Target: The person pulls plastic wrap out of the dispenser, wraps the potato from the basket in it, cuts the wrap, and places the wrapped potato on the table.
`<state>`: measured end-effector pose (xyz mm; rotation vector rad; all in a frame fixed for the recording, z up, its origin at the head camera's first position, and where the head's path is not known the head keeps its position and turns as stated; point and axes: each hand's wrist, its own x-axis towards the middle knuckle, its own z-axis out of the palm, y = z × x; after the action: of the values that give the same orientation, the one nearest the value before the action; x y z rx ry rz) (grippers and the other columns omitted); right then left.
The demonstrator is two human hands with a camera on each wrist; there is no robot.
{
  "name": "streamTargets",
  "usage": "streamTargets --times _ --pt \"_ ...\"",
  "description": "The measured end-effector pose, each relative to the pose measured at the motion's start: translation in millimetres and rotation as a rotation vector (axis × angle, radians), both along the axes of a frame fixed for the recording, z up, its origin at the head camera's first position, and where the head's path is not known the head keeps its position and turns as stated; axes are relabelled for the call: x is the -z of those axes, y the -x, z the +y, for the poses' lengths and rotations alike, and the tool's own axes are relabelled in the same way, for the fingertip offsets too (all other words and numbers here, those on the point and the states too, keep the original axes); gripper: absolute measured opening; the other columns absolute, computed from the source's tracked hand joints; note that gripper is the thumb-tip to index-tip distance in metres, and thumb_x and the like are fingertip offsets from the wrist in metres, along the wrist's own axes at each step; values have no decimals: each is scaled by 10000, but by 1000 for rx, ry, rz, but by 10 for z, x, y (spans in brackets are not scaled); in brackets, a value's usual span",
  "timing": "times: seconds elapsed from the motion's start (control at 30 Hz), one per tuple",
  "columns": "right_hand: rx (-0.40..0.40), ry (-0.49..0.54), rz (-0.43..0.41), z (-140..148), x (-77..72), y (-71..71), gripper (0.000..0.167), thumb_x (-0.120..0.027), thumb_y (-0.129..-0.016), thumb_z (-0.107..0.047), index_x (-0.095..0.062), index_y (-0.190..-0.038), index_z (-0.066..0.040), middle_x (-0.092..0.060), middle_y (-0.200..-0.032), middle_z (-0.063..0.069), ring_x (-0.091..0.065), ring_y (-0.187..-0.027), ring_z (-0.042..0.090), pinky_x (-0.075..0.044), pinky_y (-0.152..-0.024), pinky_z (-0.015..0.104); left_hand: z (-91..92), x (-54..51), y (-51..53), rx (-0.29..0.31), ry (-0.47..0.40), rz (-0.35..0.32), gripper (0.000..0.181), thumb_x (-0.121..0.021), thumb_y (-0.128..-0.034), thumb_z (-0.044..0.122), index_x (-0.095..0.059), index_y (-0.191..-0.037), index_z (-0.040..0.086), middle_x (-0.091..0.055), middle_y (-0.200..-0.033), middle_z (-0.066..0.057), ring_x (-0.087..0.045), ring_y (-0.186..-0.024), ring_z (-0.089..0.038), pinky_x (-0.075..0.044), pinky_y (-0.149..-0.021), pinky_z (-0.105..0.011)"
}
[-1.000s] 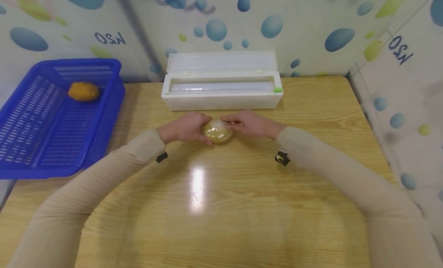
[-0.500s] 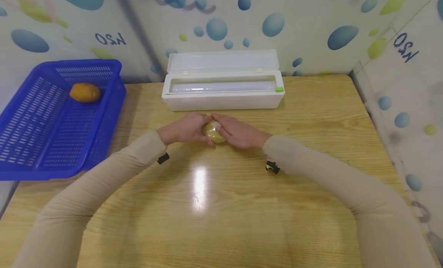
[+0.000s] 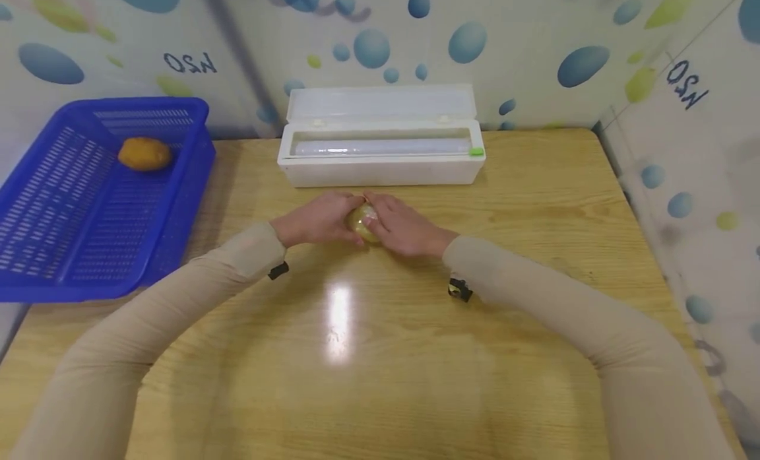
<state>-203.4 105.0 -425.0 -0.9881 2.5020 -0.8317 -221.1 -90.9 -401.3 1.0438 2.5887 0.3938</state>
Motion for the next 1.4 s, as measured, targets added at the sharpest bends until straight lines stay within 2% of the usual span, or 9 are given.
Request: streamTargets --times 0.13,0.23,0.4,0.57,0.73,0.93,1.07,1.2,1.4 --pt "-13 56 -76 63 -64 57 571 -361 -1055 -227 -179 -1473 117 -277 -1485 287 -256 -1381 361 -206 -1121 456 -11 36 45 5 -3 -23 812 -817 -784 299 -417 -1409 -32 -556 -1302 -172 -494 -1209 -305 -366 -1033 -400" --pt "16 22 -60 115 -108 44 570 -451 -1030 -242 -286 -1439 119 -412 -1406 274 -395 -1302 356 -304 -1075 463 -23 49 61 23 21 -9 836 -810 -792 272 -371 -1458 21 -446 -1440 -138 -299 -1366 -332 -227 -1101 -500" --pt "130 -54 -24 119 -168 -78 505 -604 -954 -335 -514 -1222 83 -628 -983 152 -587 -848 243 -493 -756 384 -62 -30 14 2 91 60 894 -795 -812 284 -276 -1507 68 -242 -1546 -150 -119 -1409 -357 -115 -1090 -581" --pt "210 -92 -16 40 -215 -231 513 -646 -910 -418 -507 -1031 61 -528 -705 66 -476 -590 167 -412 -524 292 -143 -141 -124 -43 100 204 614 -746 -860 283 -487 -1354 27 -444 -1353 -186 -352 -1247 -366 -279 -1009 -524" --pt "214 -78 -84 -3 -254 -332 453 -622 -938 -381 -538 -1025 55 -514 -638 44 -435 -519 128 -362 -470 259 -175 -77 -306 -101 -92 108 383 -600 -967 324 -603 -1052 -49 -630 -943 -136 -582 -782 -230 -490 -734 -340" --pt "148 -65 -167 20 -288 -404 419 -604 -936 -213 -542 -1173 128 -676 -890 157 -629 -712 191 -523 -625 313 -148 41 -403 -165 -206 -54 400 -620 -943 355 -558 -1010 -34 -531 -728 -65 -463 -600 -151 -408 -549 -281" --pt "96 -98 -106 109 -281 -406 296 -593 -936 -171 -624 -1123 56 -681 -942 110 -635 -833 207 -526 -742 357 -104 17 -389 -141 -216 -125 561 -618 -905 255 -460 -1306 -105 -616 -1084 -189 -569 -888 -206 -484 -804 -328" --pt "84 -140 73 221 -304 -351 120 -601 -915 -135 -673 -951 -46 -624 -812 24 -562 -726 177 -482 -674 347 -58 -27 -405 -121 -190 -191 759 -577 -911 253 -218 -1455 -135 -356 -1449 -294 -404 -1305 -304 -301 -1086 -372" --pt "47 -119 201 312 -322 -231 242 -606 -905 -54 -627 -1127 41 -616 -1118 187 -567 -1059 335 -448 -913 454 -25 -21 -498 -114 -26 -53 743 -653 -888 410 -422 -1334 -138 -541 -1186 -288 -571 -1024 -353 -485 -874 -420"
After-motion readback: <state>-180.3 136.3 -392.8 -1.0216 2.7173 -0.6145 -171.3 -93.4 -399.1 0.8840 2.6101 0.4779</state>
